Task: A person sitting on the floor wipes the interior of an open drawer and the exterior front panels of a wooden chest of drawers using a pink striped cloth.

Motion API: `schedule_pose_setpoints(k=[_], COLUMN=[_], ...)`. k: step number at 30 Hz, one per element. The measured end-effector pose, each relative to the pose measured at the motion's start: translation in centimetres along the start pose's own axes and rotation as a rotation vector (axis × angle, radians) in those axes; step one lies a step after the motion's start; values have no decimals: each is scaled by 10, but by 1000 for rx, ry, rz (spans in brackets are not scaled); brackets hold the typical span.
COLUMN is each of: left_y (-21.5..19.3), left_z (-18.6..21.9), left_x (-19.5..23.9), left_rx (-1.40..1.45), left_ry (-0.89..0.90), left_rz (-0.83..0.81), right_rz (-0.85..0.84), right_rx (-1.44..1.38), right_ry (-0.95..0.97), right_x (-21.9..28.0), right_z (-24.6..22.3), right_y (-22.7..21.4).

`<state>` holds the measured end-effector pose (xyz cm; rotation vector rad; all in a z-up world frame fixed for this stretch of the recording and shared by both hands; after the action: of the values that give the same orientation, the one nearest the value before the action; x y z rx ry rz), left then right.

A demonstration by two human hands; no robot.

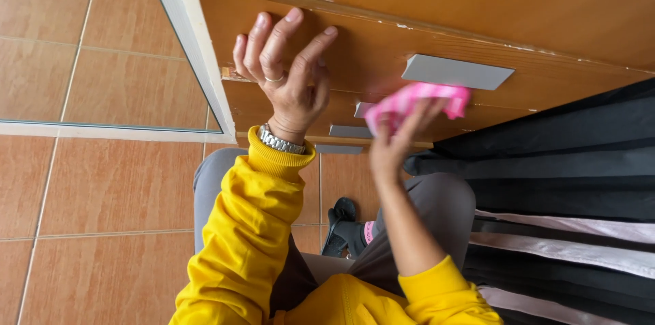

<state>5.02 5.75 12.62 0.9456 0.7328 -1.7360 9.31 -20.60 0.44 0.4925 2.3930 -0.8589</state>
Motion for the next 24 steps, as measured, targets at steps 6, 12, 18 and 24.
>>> schedule_pose_setpoints(k=[6, 12, 18, 24], left_y=[-1, -6, -4, -3], left_z=[-3, 0, -5, -6], left_x=[1, -6, -2, 0], left_rx=[13, 6, 9, -9], left_ry=[-4, 37, 19, 56], left_rz=[34, -9, 33, -10], right_rz=[-379, -171, 89, 332], right_rx=[-66, -155, -399, -360], right_ry=[-277, -106, 66, 111], right_x=[41, 10, -49, -83], right_z=[-101, -35, 89, 175], right_y=[63, 23, -40, -86])
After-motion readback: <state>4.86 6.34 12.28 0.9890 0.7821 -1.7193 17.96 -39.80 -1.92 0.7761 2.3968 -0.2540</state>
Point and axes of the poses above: each hand's wrist, its own x-axis away from the middle knuckle, its own y-axis out of the palm, z = x × y, the point moved 10 cm from there along -x, towards the middle knuckle, and after that the axes turned 5 degrees about z, right-handed, at the moved point
